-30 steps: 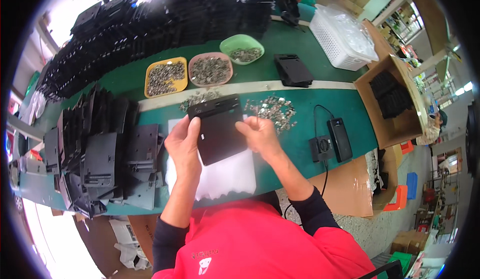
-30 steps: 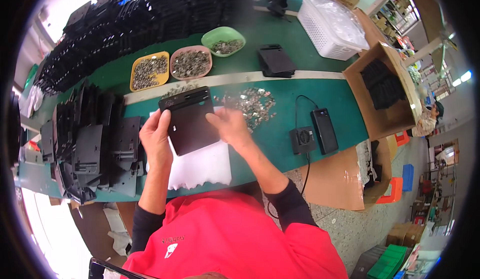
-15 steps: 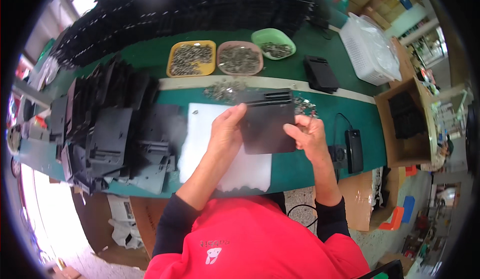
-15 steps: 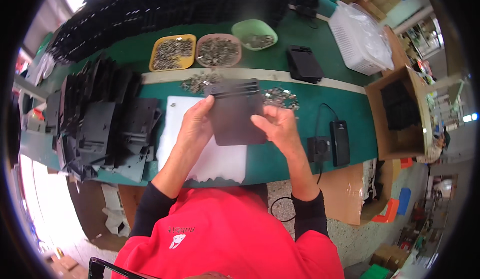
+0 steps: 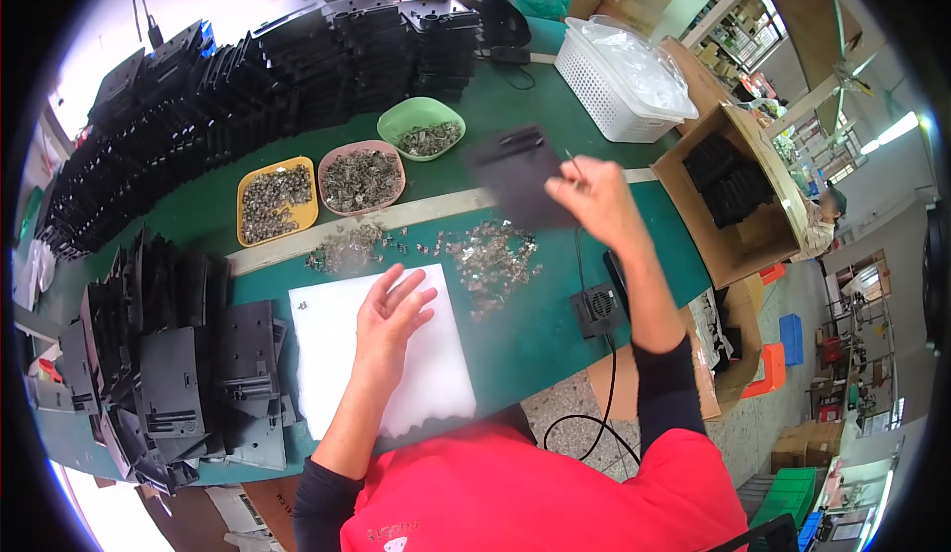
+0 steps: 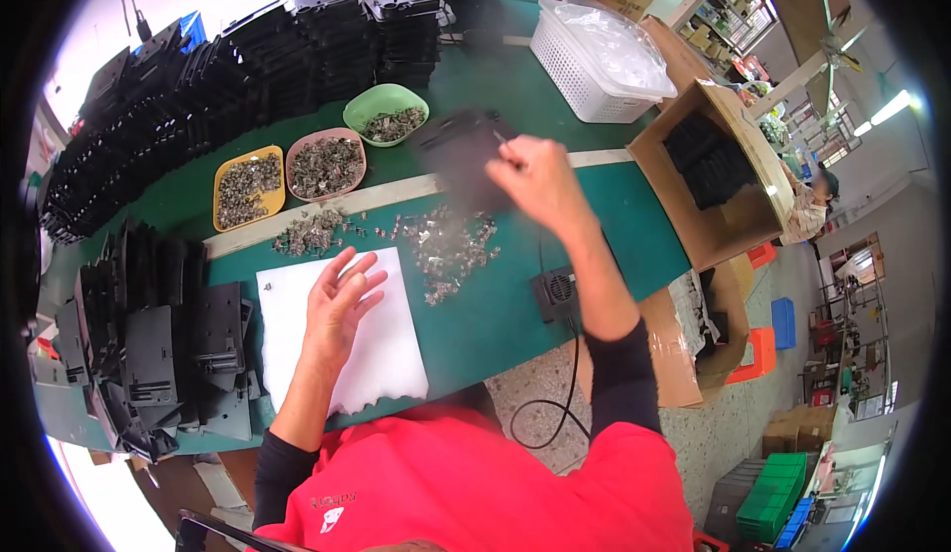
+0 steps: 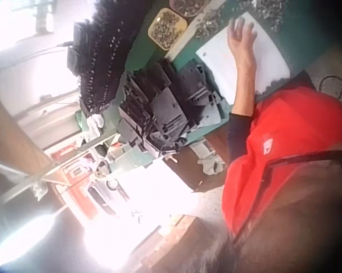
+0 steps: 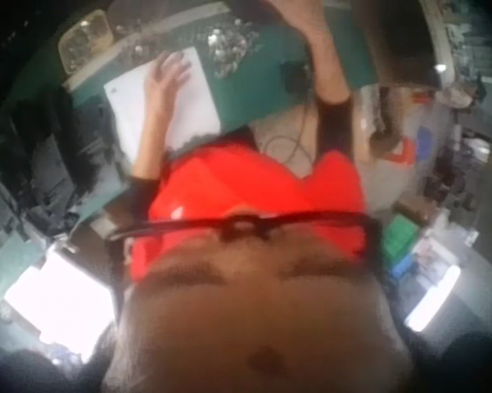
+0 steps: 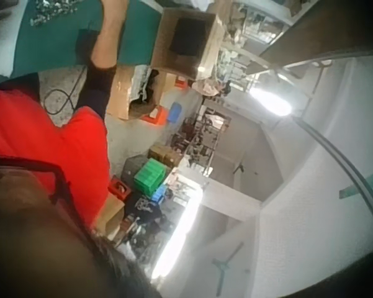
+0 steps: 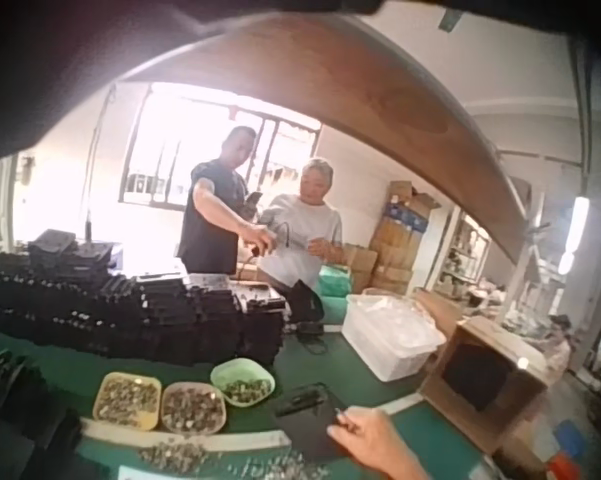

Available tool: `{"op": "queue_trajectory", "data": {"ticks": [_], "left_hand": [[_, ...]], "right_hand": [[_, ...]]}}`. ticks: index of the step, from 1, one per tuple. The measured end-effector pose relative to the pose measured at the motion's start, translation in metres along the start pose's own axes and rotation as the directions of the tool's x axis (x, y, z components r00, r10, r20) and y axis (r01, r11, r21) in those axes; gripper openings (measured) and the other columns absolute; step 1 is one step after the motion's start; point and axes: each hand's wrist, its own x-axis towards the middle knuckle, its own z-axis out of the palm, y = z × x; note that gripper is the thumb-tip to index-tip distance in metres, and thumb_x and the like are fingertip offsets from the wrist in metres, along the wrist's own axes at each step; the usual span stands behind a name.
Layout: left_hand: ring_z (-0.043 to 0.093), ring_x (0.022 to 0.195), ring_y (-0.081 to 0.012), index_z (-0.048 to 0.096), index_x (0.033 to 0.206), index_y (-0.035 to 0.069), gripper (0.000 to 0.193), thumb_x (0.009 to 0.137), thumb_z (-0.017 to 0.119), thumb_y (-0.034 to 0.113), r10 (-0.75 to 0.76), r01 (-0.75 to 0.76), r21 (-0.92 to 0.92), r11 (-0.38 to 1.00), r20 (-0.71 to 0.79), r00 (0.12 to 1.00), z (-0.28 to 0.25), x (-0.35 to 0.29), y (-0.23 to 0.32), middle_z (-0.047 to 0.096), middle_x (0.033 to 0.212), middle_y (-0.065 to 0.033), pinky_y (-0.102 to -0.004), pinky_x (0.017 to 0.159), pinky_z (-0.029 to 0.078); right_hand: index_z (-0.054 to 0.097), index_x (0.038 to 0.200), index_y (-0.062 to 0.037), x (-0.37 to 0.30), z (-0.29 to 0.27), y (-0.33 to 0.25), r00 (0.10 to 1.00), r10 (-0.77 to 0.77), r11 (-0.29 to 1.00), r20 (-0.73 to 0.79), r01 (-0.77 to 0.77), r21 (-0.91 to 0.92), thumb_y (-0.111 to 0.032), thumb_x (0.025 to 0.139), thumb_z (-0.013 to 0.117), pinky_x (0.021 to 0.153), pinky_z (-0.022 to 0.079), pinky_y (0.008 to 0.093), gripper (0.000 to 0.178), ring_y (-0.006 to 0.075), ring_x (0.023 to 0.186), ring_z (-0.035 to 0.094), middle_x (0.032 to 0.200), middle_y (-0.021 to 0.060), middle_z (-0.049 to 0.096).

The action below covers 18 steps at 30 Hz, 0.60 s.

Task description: The person assembles a black rectangular electronic device by inserting small metal components into slots on its surface. They repeatedly pick up components from a pile on the table and place them into the device, occasionally flipping the device over to access different sides. The person works at a green table with multiple trays of parts and stacks of similar devices nearby.

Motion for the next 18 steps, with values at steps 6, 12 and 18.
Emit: {"op": "queue_trajectory", "data": {"ticks": [6,12,18], "left_hand": [[0.068,0.097,-0.0191,0.061,0.117,-0.005,0.026,0.094,0.060,0.008,0.008,-0.008,0.284,0.959,0.001,1.000,0.001,-0.014,-0.010,0.069,0.111,-0.0126,-0.0314,0.087,0.052],[0.067,0.095,-0.0174,0.061,0.115,-0.007,0.025,0.093,0.059,0.005,0.041,-0.040,0.373,0.927,0.006,0.999,-0.011,-0.027,-0.012,0.070,0.107,-0.0145,-0.0295,0.085,0.053],[0.067,0.091,-0.0162,0.061,0.113,-0.007,0.024,0.093,0.060,0.006,0.035,-0.048,0.429,0.902,0.039,0.999,-0.008,-0.032,-0.011,0.071,0.103,-0.0130,-0.0291,0.084,0.053]], "right_hand": [[0.067,0.076,-0.0030,0.054,0.030,0.053,0.980,-0.191,0.701,0.054,0.175,-0.692,-0.008,0.080,0.062,0.065,0.055,0.0409,0.008,0.0304,0.071,0.067,0.085,0.0133,0.060],[0.062,0.080,-0.0068,0.056,0.061,0.113,0.872,-0.487,0.669,-0.046,0.339,-0.661,-0.006,0.081,0.061,0.057,0.055,0.0341,0.001,0.0219,0.074,0.064,0.082,0.0050,0.054],[0.059,0.078,-0.0095,0.037,0.078,0.154,0.879,-0.477,0.596,0.021,0.340,-0.728,-0.005,0.078,0.061,0.056,0.055,0.0325,0.005,0.0193,0.074,0.061,0.082,0.0035,0.051]]}}
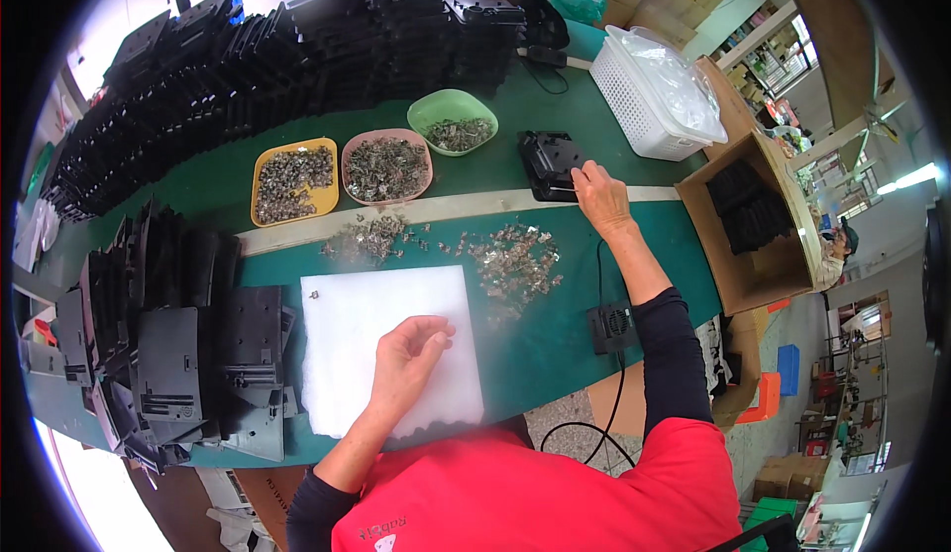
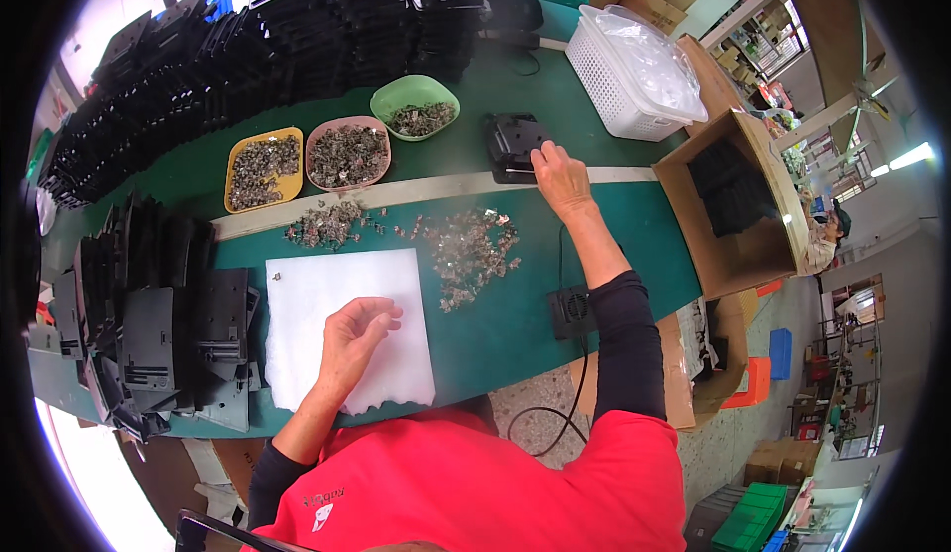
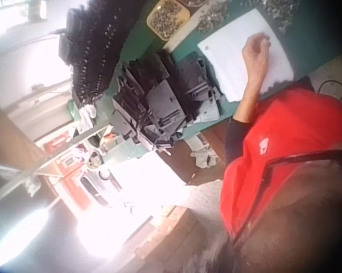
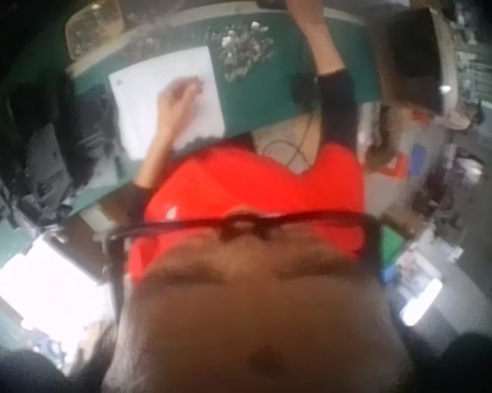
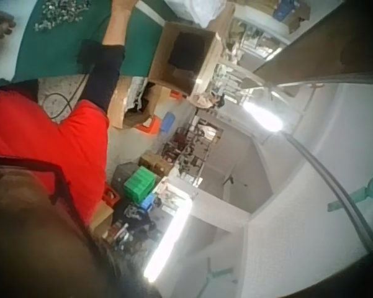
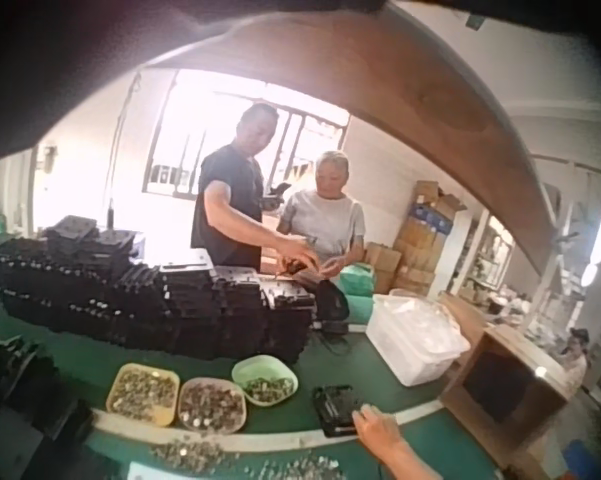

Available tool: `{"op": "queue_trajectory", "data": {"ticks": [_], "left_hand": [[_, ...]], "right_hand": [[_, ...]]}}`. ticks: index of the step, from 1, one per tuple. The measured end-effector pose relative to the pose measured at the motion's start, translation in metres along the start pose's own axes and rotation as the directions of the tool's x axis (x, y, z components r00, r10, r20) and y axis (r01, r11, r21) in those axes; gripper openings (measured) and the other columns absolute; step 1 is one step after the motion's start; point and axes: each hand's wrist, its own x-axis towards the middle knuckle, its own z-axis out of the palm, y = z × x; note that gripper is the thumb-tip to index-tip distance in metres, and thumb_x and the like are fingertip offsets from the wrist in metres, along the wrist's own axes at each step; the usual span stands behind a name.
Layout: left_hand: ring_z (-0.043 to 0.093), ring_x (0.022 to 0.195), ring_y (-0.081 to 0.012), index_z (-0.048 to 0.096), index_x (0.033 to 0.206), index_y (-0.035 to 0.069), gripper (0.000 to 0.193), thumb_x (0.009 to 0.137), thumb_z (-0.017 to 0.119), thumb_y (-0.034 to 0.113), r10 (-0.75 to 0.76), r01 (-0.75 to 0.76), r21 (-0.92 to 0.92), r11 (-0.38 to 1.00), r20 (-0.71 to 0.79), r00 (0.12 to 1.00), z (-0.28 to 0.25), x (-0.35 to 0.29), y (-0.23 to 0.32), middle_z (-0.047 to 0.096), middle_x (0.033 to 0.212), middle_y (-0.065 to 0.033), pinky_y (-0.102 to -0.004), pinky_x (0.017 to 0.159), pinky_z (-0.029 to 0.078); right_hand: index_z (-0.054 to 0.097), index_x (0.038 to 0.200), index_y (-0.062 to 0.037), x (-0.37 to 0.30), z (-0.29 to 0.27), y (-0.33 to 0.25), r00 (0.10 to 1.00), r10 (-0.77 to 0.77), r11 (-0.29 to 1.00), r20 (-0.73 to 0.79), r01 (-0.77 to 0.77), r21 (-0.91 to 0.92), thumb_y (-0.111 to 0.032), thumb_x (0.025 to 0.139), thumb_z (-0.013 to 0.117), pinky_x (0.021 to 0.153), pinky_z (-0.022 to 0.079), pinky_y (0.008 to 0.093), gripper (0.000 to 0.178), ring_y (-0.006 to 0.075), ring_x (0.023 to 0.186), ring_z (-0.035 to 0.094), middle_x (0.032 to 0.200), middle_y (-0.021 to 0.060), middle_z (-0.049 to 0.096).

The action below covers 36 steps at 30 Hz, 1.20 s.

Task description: The person assembles a black rectangular electronic device by inserting small metal components into slots on its surface. They repeatedly pick up components from a pile on the table and place them into the device, occasionally flipping the device over to access different sides. The person works at a green table with multiple trays of parts and stacks of similar devices nearby.

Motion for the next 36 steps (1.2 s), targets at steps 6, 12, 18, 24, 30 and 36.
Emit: {"op": "queue_trajectory", "data": {"ticks": [6,12,18,24,30,36], "left_hand": [[0.067,0.090,-0.0158,0.063,0.112,-0.006,0.024,0.093,0.060,0.007,0.033,-0.033,0.041,0.999,0.011,0.999,0.001,0.002,-0.011,0.072,0.101,-0.0120,-0.0290,0.082,0.053],[0.067,0.090,-0.0153,0.065,0.109,-0.005,0.022,0.092,0.060,0.007,0.012,-0.011,0.050,0.999,-0.021,1.000,0.002,-0.001,-0.010,0.072,0.099,-0.0113,-0.0296,0.081,0.053],[0.068,0.088,-0.0240,0.067,0.107,-0.001,0.021,0.090,0.061,0.010,0.207,-0.192,0.327,0.925,-0.011,0.978,-0.002,-0.011,-0.008,0.070,0.099,-0.0146,-0.0329,0.080,0.053],[0.064,0.085,-0.0309,0.066,0.098,0.004,0.014,0.084,0.066,0.008,0.555,-0.291,0.791,0.538,-0.072,0.829,-0.051,-0.028,0.018,0.064,0.092,-0.0125,-0.0405,0.073,0.052],[0.052,0.113,-0.0328,0.066,0.107,0.004,0.038,0.073,0.075,0.018,0.549,0.153,0.986,0.070,-0.166,0.819,-0.108,-0.044,0.044,0.059,0.118,-0.0133,-0.0448,0.094,0.040],[0.030,0.138,-0.0440,0.043,0.138,0.000,0.083,0.072,0.081,0.034,0.691,0.443,0.896,0.028,-0.337,0.639,-0.143,-0.081,0.078,0.033,0.148,-0.0264,-0.0619,0.108,0.021]], "right_hand": [[0.060,0.077,-0.0086,0.002,-0.005,-0.002,0.993,0.056,0.997,0.105,-0.051,-0.051,-0.010,0.076,0.065,0.058,0.056,0.0343,0.006,0.0214,0.075,0.062,0.082,0.0057,0.052],[0.067,0.076,-0.0054,0.029,0.004,-0.014,0.951,0.174,0.977,0.258,-0.133,-0.168,-0.014,0.078,0.064,0.062,0.057,0.0398,0.009,0.0267,0.077,0.066,0.086,0.0103,0.060],[0.072,0.083,-0.0053,0.072,-0.005,-0.045,0.866,0.263,0.965,0.426,-0.236,-0.115,-0.019,0.085,0.057,0.066,0.056,0.0470,0.021,0.0349,0.076,0.070,0.093,0.0184,0.066],[0.071,0.086,-0.0032,0.067,0.012,-0.050,0.871,0.262,0.965,0.416,-0.235,-0.116,-0.025,0.094,0.055,0.070,0.057,0.0474,0.029,0.0366,0.080,0.070,0.095,0.0167,0.067],[0.069,0.092,-0.0036,0.073,0.015,-0.052,0.858,0.295,0.955,0.421,-0.279,-0.100,-0.028,0.096,0.055,0.072,0.057,0.0479,0.029,0.0389,0.082,0.069,0.096,0.0178,0.066],[0.067,0.096,-0.0047,0.073,-0.023,-0.079,0.888,0.256,0.941,0.381,-0.319,0.110,-0.027,0.092,0.061,0.073,0.055,0.0488,0.023,0.0393,0.087,0.066,0.095,0.0173,0.065]]}}
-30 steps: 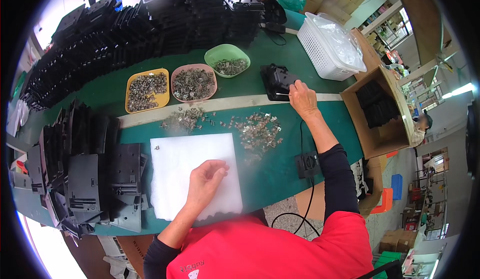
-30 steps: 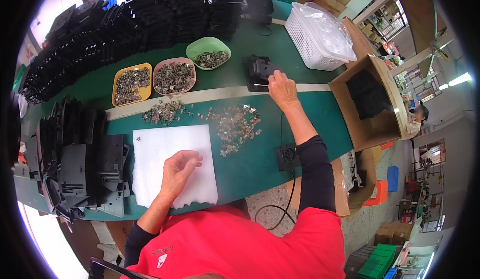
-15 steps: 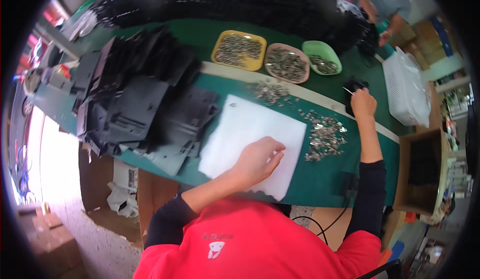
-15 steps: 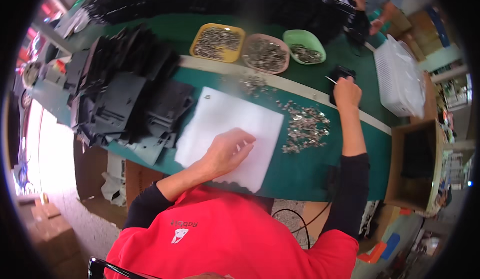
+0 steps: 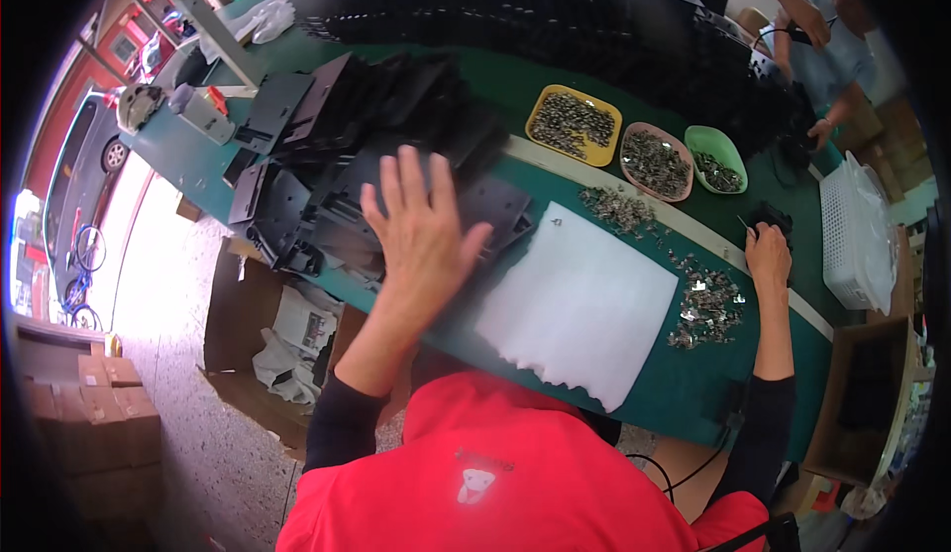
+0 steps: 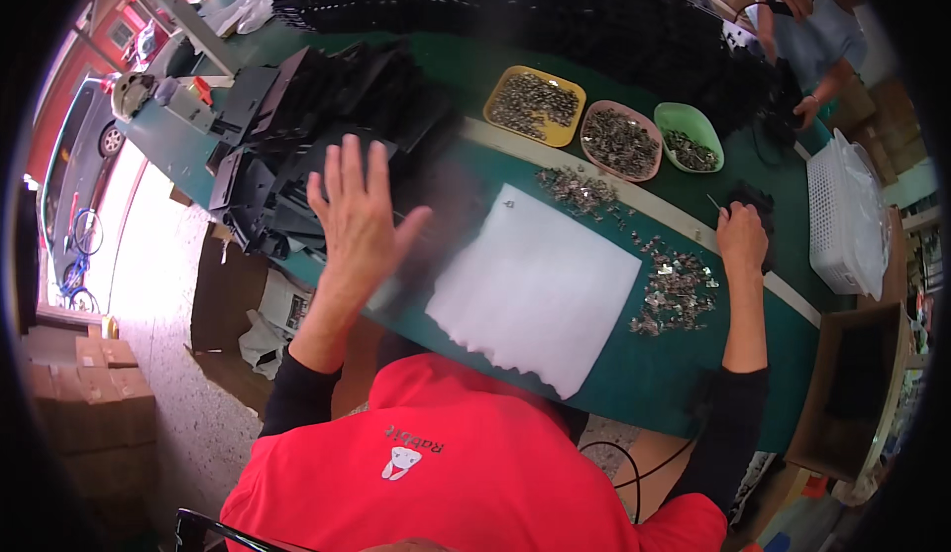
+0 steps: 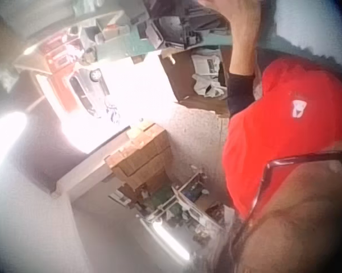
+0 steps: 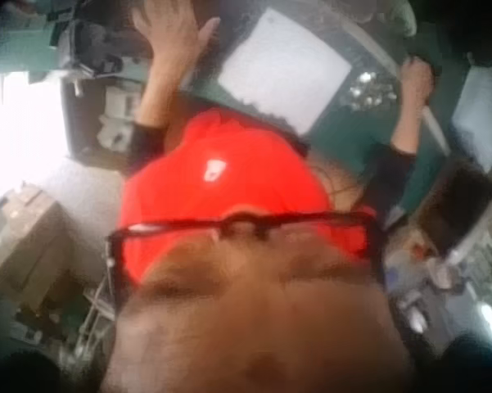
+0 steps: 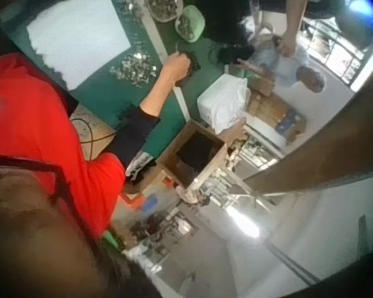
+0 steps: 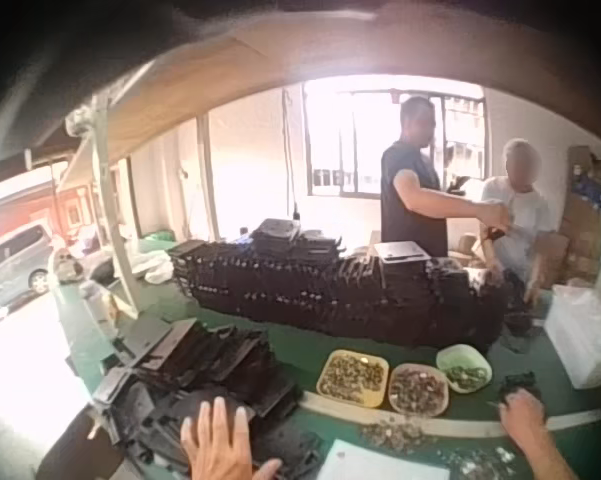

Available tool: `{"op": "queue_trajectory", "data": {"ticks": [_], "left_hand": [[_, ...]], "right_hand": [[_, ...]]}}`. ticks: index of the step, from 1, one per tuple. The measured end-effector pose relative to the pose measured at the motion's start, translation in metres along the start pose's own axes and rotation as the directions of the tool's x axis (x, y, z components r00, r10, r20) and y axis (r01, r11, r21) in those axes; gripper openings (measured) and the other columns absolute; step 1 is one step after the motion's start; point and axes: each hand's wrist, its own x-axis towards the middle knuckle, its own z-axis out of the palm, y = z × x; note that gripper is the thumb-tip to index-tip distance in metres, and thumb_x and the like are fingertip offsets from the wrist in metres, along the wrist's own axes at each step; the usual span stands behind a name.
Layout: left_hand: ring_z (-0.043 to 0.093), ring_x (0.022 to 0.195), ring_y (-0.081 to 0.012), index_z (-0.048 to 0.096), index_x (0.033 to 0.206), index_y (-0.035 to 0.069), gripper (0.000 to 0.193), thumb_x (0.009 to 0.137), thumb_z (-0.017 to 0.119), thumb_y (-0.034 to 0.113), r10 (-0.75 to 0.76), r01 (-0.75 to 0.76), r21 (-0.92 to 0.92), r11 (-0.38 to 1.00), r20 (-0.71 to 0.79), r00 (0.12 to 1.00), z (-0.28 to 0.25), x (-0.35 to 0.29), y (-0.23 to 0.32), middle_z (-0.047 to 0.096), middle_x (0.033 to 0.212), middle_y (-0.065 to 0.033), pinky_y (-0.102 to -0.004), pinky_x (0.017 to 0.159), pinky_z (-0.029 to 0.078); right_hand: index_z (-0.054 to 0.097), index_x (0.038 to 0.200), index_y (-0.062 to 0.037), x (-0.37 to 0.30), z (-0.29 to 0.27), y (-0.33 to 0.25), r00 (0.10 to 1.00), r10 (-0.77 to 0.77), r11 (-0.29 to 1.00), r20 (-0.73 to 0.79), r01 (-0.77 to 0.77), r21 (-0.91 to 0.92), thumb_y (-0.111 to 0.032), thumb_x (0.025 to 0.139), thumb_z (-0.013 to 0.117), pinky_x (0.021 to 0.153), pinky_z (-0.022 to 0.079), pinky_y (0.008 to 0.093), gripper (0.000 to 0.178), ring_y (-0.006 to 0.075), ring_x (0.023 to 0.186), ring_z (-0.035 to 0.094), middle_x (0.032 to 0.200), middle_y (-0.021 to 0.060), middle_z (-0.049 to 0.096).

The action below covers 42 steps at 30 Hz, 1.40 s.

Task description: The person assembles a black rectangular electronic device by inserting small metal components into slots on its surface. They repeatedly pick up components from a pile on the table and place them into the device, occasionally flipping the device over to access different sides. The person works at a green table with multiple trays of parts and stacks of similar devices nearby.

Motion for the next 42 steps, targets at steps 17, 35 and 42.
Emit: {"op": "queue_trajectory", "data": {"ticks": [17,35,42], "left_hand": [[0.061,0.111,-0.0310,0.064,0.119,0.003,0.042,0.077,0.066,0.004,0.532,-0.604,-0.378,0.701,-0.286,0.797,-0.017,-0.027,0.052,0.064,0.121,-0.0103,-0.0458,0.095,0.045],[0.052,0.124,-0.0341,0.066,0.108,0.004,0.037,0.071,0.071,0.003,0.680,-0.426,-0.690,0.585,0.131,0.722,0.053,-0.066,0.075,0.059,0.126,-0.0120,-0.0490,0.108,0.035],[0.050,0.117,-0.0364,0.060,0.119,-0.001,0.050,0.074,0.076,0.014,0.391,-0.269,-0.562,0.782,0.106,0.914,0.055,-0.058,0.109,0.051,0.129,-0.0199,-0.0446,0.095,0.042]], "right_hand": [[0.071,0.083,0.0000,-0.050,-0.038,-0.087,0.943,-0.220,0.782,0.249,0.018,0.623,-0.014,0.080,0.067,0.070,0.053,0.0399,0.015,0.0331,0.076,0.068,0.077,0.0180,0.069],[0.071,0.088,-0.0022,-0.051,0.002,-0.099,0.933,-0.241,0.854,0.268,0.072,0.515,-0.015,0.083,0.062,0.077,0.053,0.0469,0.017,0.0383,0.086,0.066,0.089,0.0200,0.068],[0.068,0.087,0.0017,-0.056,-0.015,-0.106,0.981,-0.176,0.816,0.081,0.099,0.570,-0.016,0.083,0.062,0.067,0.053,0.0453,0.019,0.0383,0.072,0.067,0.076,0.0207,0.068]]}}
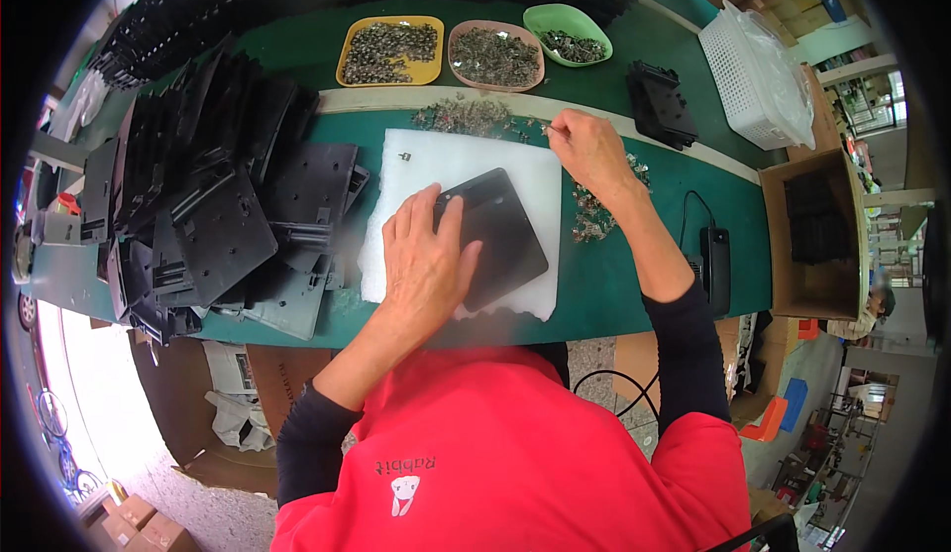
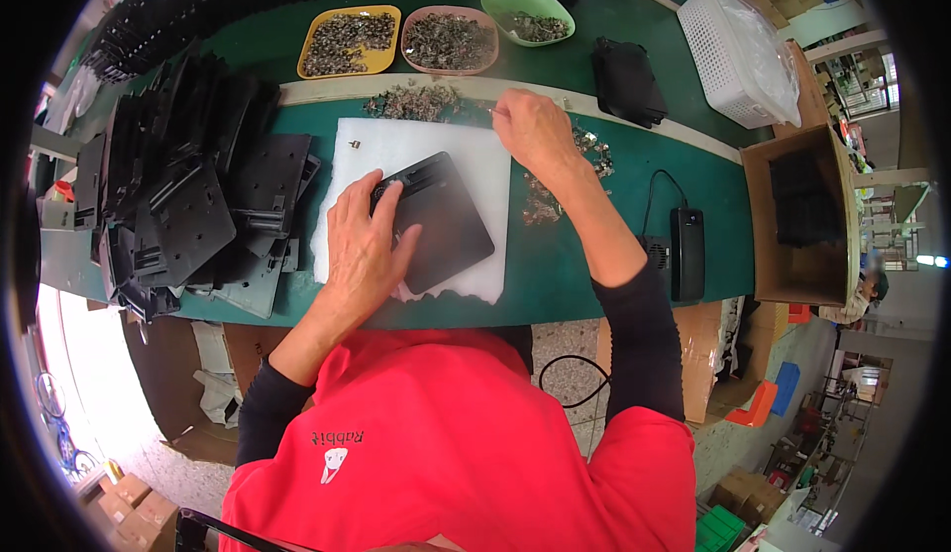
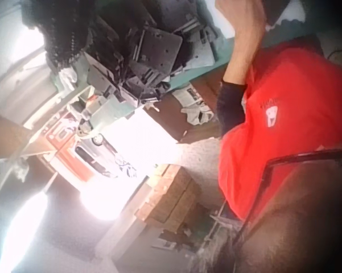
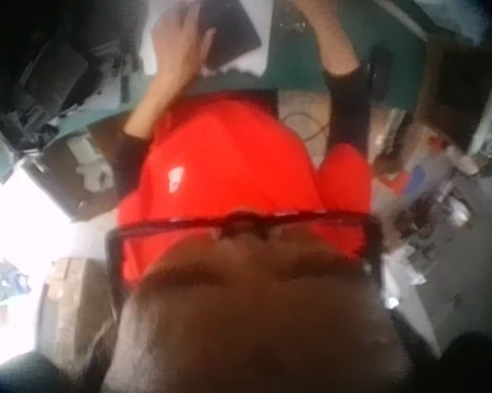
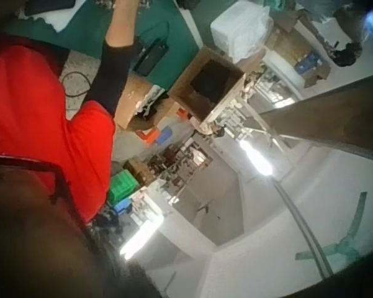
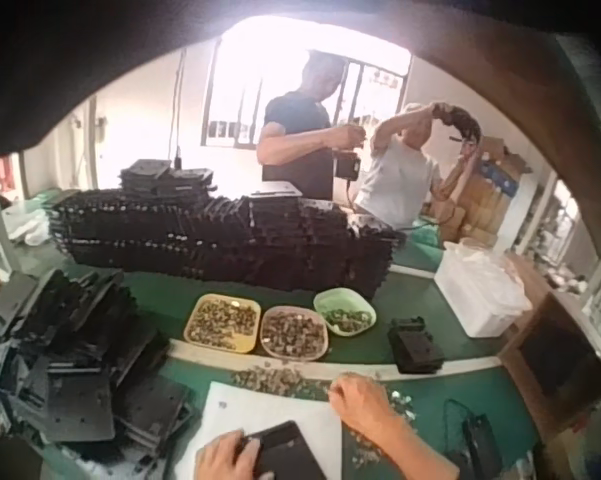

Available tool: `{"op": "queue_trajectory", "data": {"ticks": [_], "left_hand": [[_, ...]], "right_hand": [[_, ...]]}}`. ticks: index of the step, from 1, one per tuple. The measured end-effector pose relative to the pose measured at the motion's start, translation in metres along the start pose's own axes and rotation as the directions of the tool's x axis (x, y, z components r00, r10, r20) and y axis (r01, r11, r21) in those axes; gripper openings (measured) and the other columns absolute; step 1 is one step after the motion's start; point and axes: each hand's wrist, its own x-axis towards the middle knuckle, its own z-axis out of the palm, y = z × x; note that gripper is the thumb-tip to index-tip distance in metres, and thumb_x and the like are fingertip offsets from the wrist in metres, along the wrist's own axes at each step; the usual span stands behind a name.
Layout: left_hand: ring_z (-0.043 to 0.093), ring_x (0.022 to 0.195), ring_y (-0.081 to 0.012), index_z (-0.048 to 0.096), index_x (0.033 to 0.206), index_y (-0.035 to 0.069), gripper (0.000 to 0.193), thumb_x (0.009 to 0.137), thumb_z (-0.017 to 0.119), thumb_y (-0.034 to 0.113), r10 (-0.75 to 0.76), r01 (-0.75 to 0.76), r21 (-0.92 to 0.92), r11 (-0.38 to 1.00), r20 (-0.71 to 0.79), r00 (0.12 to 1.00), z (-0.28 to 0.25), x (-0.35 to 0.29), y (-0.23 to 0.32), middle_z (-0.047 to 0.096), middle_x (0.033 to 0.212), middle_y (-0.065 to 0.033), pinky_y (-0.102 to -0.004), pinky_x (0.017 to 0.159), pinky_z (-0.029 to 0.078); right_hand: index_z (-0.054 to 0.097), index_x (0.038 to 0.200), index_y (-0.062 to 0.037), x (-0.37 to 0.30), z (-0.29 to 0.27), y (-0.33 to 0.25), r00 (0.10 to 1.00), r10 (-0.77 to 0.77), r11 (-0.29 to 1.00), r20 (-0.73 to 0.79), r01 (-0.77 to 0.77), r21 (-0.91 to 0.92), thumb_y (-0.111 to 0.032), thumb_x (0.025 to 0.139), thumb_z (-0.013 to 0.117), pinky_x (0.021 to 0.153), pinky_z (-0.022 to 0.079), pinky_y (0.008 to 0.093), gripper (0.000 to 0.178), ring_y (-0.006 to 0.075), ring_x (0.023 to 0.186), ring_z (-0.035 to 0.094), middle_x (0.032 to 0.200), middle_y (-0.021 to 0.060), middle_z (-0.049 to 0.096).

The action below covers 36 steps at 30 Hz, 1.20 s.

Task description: The person assembles a black rectangular electronic device by inserting small metal components into slots on its surface. They repeatedly pick up components from a pile on the table and place them into the device, occasionally flipping the device over to access different sides. The person works at a green table with multiple trays of parts and stacks of similar devices nearby.

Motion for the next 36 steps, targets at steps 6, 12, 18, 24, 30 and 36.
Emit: {"op": "queue_trajectory", "data": {"ticks": [6,12,18,24,30,36], "left_hand": [[0.053,0.106,-0.0343,0.061,0.119,0.000,0.049,0.076,0.077,0.016,-0.066,0.065,-0.086,0.994,-0.012,0.998,0.014,0.008,-0.012,0.053,0.117,-0.0181,-0.0407,0.089,0.045],[0.052,0.103,-0.0351,0.061,0.119,0.000,0.048,0.077,0.076,0.017,-0.086,0.088,-0.163,0.983,0.019,0.996,0.018,0.010,-0.015,0.053,0.113,-0.0192,-0.0434,0.086,0.044],[0.053,0.102,-0.0323,0.062,0.118,0.000,0.048,0.075,0.078,0.016,-0.092,0.092,-0.148,0.985,0.008,0.996,0.017,0.011,-0.015,0.053,0.112,-0.0164,-0.0397,0.087,0.046],[0.053,0.102,-0.0325,0.063,0.117,0.000,0.048,0.075,0.078,0.016,-0.085,0.083,-0.170,0.982,-0.001,0.996,0.016,0.010,-0.015,0.054,0.112,-0.0163,-0.0400,0.088,0.045],[0.052,0.103,-0.0327,0.062,0.118,0.000,0.048,0.075,0.077,0.015,-0.098,0.098,-0.166,0.981,0.008,0.995,0.016,0.009,-0.016,0.053,0.112,-0.0168,-0.0406,0.088,0.045],[0.052,0.103,-0.0330,0.062,0.118,0.000,0.048,0.075,0.077,0.015,-0.091,0.089,-0.183,0.979,-0.004,0.996,0.018,0.009,-0.017,0.053,0.113,-0.0167,-0.0411,0.088,0.045]], "right_hand": [[0.067,0.083,0.0022,-0.034,0.009,-0.030,0.974,0.052,0.908,0.220,-0.138,0.395,-0.015,0.087,0.067,0.055,0.050,0.0262,0.017,0.0110,0.056,0.061,0.068,0.0057,0.067],[0.070,0.086,0.0003,-0.044,0.021,-0.040,0.996,-0.014,0.970,0.090,-0.008,0.241,-0.012,0.083,0.072,0.057,0.050,0.0279,0.013,0.0127,0.060,0.063,0.071,0.0089,0.068],[0.069,0.087,-0.0011,-0.052,0.033,-0.043,0.953,-0.275,0.957,-0.125,0.284,0.064,-0.003,0.078,0.075,0.059,0.052,0.0323,0.011,0.0247,0.067,0.066,0.081,0.0108,0.069],[0.068,0.091,-0.0014,-0.065,0.047,-0.048,0.924,-0.270,0.958,-0.270,0.286,0.019,0.001,0.077,0.075,0.059,0.054,0.0321,0.016,0.0269,0.069,0.067,0.085,0.0107,0.067],[0.068,0.090,-0.0021,-0.065,0.047,-0.052,0.926,-0.276,0.958,-0.256,0.286,0.003,0.001,0.077,0.075,0.058,0.054,0.0323,0.015,0.0268,0.070,0.067,0.086,0.0104,0.067],[0.068,0.091,-0.0033,-0.071,0.054,-0.058,0.924,-0.217,0.976,-0.315,0.213,-0.048,0.001,0.077,0.075,0.058,0.054,0.0323,0.016,0.0260,0.069,0.067,0.087,0.0095,0.067]]}}
